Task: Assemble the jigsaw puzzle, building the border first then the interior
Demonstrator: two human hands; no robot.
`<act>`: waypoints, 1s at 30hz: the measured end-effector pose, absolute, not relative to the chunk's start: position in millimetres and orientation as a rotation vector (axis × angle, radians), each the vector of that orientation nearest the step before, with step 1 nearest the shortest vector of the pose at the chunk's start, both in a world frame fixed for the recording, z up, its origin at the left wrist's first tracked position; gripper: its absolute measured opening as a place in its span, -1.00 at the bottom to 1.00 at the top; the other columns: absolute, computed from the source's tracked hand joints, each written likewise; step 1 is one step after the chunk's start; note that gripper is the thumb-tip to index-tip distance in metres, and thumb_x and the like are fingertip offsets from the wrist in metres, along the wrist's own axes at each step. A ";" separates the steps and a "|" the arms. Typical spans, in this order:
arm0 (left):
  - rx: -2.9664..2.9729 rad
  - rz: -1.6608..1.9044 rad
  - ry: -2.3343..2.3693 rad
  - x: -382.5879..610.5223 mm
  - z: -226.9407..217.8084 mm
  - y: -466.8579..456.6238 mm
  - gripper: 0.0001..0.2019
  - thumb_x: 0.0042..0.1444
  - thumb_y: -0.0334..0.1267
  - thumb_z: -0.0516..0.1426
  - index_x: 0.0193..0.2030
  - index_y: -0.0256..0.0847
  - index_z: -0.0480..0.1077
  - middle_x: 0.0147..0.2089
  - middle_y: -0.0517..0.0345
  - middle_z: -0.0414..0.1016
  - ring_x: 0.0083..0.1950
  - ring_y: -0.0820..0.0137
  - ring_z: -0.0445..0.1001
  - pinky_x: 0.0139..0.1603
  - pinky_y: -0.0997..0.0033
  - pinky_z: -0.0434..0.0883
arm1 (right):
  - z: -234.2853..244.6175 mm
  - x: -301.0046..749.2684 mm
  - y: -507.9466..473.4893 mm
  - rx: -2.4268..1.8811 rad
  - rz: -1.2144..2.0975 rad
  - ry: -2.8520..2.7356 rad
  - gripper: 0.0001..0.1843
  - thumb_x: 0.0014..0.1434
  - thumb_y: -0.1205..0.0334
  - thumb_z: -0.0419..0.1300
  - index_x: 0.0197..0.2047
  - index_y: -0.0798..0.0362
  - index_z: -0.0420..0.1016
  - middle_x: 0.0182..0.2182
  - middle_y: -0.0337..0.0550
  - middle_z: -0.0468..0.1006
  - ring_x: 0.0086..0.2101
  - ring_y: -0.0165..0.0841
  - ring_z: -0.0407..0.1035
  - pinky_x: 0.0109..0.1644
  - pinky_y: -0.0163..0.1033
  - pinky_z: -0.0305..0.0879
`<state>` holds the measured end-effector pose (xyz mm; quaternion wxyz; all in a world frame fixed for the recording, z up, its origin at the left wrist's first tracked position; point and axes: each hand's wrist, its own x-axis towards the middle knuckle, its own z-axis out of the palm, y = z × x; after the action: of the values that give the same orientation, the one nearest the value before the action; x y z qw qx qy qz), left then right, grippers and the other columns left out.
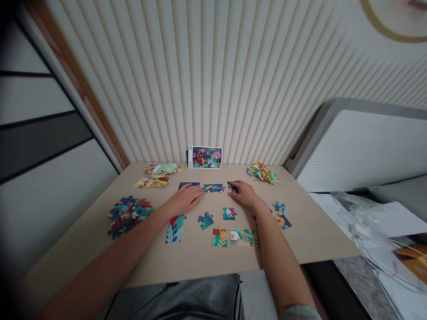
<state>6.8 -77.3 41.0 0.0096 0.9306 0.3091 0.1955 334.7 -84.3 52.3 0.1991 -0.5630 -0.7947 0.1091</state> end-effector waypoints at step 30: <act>2.908 0.551 0.983 86.2 24.6 -17.0 -0.70 0.34 -0.18 0.15 0.15 -0.11 0.52 0.05 0.00 0.53 0.11 0.22 0.42 0.20 0.27 0.36 | 40.6 340.5 -80.2 -1.679 0.341 -2.200 -0.23 0.17 -0.23 0.27 0.34 -0.03 0.37 0.31 0.02 0.37 0.27 -0.05 0.27 0.36 0.03 0.14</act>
<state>86.2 -17.0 24.6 0.0114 0.9324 0.3152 0.1766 340.5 -80.2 40.6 0.1758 -0.5927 -0.7767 0.1204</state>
